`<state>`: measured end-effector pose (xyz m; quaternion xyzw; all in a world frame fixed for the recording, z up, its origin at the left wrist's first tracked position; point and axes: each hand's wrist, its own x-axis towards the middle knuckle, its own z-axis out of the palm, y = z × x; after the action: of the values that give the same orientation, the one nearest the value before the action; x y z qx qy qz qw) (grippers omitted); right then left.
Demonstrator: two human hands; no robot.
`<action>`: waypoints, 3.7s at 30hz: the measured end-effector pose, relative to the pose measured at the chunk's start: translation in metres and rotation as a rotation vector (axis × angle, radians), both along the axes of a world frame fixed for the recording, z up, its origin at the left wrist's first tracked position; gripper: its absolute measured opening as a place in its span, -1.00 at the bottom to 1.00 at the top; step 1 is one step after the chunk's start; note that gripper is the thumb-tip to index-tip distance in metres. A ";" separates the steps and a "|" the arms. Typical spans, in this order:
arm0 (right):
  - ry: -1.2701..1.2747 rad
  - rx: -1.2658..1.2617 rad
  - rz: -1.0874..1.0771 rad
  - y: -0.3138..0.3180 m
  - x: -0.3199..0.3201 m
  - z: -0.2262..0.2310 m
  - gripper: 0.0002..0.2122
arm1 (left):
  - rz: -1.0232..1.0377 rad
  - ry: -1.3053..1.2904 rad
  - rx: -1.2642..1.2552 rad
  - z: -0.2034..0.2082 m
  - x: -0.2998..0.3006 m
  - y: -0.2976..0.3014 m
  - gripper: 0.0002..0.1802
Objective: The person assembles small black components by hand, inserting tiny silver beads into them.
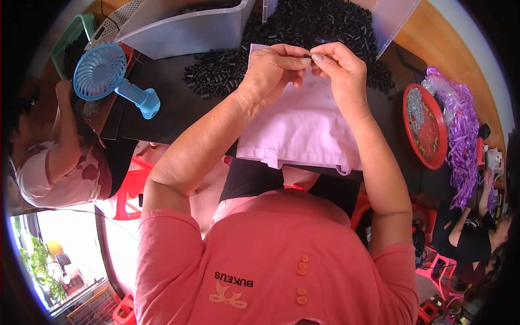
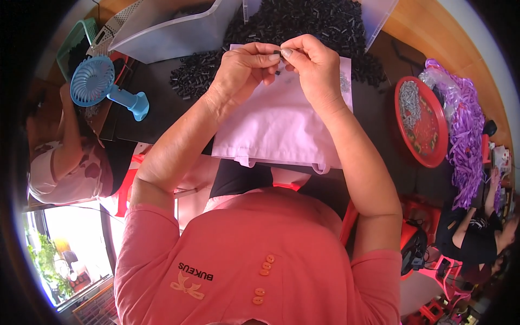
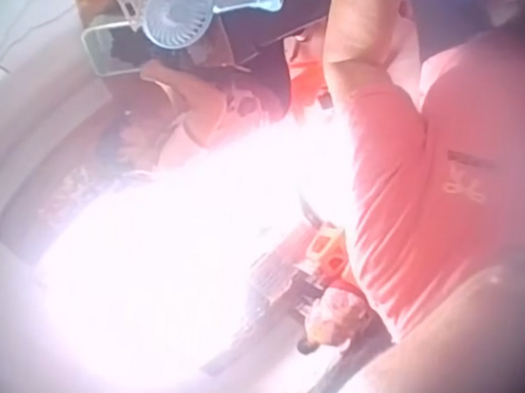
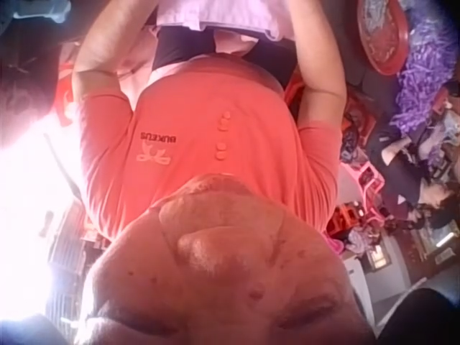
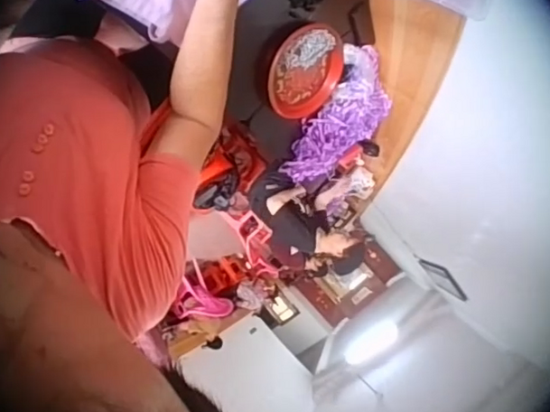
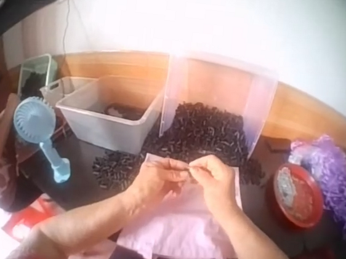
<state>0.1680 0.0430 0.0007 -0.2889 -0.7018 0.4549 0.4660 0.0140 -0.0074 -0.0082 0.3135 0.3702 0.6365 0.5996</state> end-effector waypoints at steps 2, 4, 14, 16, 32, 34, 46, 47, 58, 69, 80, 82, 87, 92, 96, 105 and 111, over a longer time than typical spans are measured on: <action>0.016 -0.091 0.002 -0.003 -0.001 0.002 -0.96 | 0.007 -0.008 0.003 -0.001 -0.001 0.001 -0.89; 0.009 -0.095 0.008 -0.004 -0.001 0.003 -0.95 | 0.059 -0.028 0.023 0.000 -0.001 0.003 -0.90; -0.061 0.027 0.000 0.003 0.008 0.009 -0.93 | 0.085 0.174 0.089 0.006 -0.001 -0.001 -0.86; -0.066 0.049 -0.014 0.005 0.010 0.010 -0.93 | 0.082 0.244 0.083 0.007 0.001 -0.001 -0.84; -0.187 0.317 -0.034 0.008 0.011 0.006 -0.95 | 0.027 0.341 0.033 0.004 -0.001 -0.002 -0.86; -0.186 0.323 -0.038 0.007 0.011 0.006 -0.96 | 0.021 0.344 0.037 0.005 -0.001 -0.001 -0.86; -0.184 0.336 -0.042 0.006 0.010 0.007 -0.95 | 0.011 0.357 0.078 0.005 0.001 -0.002 -0.87; -0.198 0.369 -0.050 0.006 0.011 0.008 -0.95 | 0.013 0.356 0.078 0.005 0.001 -0.002 -0.87; -0.138 0.442 -0.074 0.004 0.008 0.010 -0.96 | -0.040 0.259 0.090 0.005 -0.002 0.000 -0.86; -0.167 0.723 -0.129 0.005 0.005 0.005 -0.91 | -0.110 0.189 0.040 0.005 -0.002 -0.001 -0.87; -0.109 0.501 -0.057 0.000 -0.002 0.000 -0.96 | -0.093 0.080 -0.003 0.007 -0.005 0.000 -0.84; -0.100 0.391 -0.047 -0.003 -0.002 0.001 -0.98 | -0.067 0.008 -0.007 0.008 -0.005 -0.001 -0.85; 0.035 -0.075 0.029 -0.006 -0.003 0.003 -0.95 | -0.038 0.007 0.023 0.005 -0.008 -0.001 -0.86; -0.031 -0.001 0.013 -0.001 0.002 0.005 -0.95 | 0.028 0.091 0.038 0.007 -0.003 -0.002 -0.88; -0.046 0.132 -0.043 0.003 0.005 0.006 -0.95 | 0.102 0.287 0.056 0.009 -0.001 -0.003 -0.88; -0.249 0.544 -0.067 0.005 0.008 0.008 -0.91 | 0.058 0.429 0.083 0.010 0.001 -0.005 -0.86; -0.280 0.749 -0.136 0.006 0.005 0.001 -0.84 | 0.016 0.344 0.042 0.007 -0.003 -0.002 -0.87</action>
<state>0.1729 0.0487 0.0021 -0.2040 -0.8549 0.0924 0.4680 0.0108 -0.0098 -0.0008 0.4275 0.4565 0.5857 0.5156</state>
